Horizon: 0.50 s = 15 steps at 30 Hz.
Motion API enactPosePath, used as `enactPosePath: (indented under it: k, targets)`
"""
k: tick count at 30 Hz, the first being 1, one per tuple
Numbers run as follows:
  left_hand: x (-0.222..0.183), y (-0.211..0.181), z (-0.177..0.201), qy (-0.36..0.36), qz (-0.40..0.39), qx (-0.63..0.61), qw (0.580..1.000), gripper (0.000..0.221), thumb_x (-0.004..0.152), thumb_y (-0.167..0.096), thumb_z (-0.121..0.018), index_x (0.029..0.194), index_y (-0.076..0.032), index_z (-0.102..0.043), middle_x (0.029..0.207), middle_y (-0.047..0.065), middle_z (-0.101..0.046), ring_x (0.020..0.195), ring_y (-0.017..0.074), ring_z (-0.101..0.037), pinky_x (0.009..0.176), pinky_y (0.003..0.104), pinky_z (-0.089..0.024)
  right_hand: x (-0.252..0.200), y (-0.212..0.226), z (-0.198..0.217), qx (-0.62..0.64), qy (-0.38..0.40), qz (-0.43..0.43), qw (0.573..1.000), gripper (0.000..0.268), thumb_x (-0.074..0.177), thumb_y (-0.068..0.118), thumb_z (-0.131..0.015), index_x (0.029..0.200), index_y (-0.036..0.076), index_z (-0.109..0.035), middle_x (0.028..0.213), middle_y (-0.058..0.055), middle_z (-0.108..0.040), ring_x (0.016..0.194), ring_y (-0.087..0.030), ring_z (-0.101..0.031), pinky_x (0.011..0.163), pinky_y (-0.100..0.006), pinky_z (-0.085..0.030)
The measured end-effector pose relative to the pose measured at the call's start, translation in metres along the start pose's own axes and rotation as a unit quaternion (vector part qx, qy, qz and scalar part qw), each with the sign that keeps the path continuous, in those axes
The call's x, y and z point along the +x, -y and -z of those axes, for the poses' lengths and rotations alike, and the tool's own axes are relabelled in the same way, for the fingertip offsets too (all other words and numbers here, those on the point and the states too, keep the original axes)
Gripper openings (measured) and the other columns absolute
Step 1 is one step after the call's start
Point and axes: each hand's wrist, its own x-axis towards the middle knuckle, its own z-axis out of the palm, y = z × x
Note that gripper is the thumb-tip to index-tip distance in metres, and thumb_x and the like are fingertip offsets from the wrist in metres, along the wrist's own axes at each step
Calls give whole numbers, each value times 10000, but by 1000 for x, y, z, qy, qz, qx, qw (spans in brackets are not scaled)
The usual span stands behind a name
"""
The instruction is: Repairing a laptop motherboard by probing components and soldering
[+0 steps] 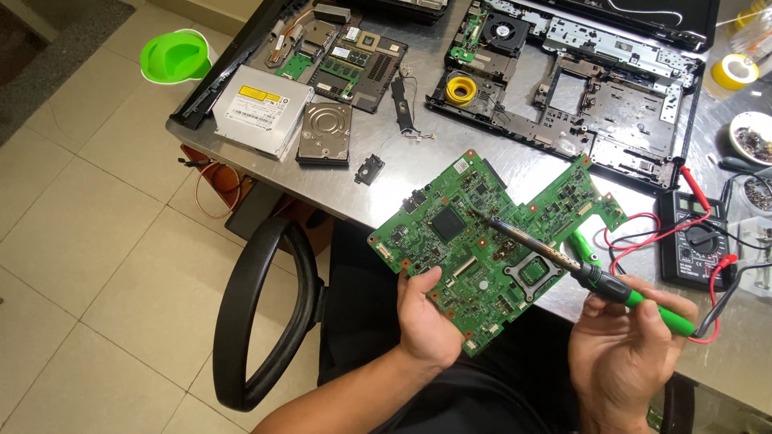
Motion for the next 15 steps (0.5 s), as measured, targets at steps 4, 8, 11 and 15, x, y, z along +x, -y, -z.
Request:
enactPosePath:
  k: [4, 8, 11, 15]
  targets:
    - [0, -1, -1, 11, 19, -15, 1000, 305, 726, -40, -631, 1027, -34, -675, 1011, 107, -680, 978, 301, -637, 913, 406, -488, 0, -1, 1, 2, -2, 0, 1000, 152, 978, 199, -680, 1102, 195, -592, 1090, -72, -705, 857, -189, -661, 734, -228, -571]
    - [3, 3, 3, -25, 4, 46, 999, 260, 672, -107, -689, 927, -67, -666, 961, 41, -648, 985, 249, -596, 946, 379, -423, -1, -1, 1, -7, -8, -8, 1000, 156, 968, 207, -680, 1095, 197, -591, 1085, -60, -704, 830, -182, -654, 722, -224, -571]
    - [4, 3, 4, -28, 0, 59, 998, 235, 665, -124, -705, 891, -84, -654, 954, 17, -643, 992, 233, -591, 963, 379, -413, -1, -1, 0, -5, -7, -13, 1000, 153, 970, 201, -676, 1096, 201, -589, 1092, -56, -706, 841, -185, -662, 721, -224, -575]
    - [4, 4, 4, -24, -2, 29, 999, 215, 686, -73, -689, 901, -79, -673, 929, 29, -664, 949, 241, -611, 925, 367, -439, -1, -1, -1, -3, -5, -7, 1000, 158, 955, 202, -674, 1092, 185, -596, 1064, -76, -707, 831, -195, -663, 717, -225, -570]
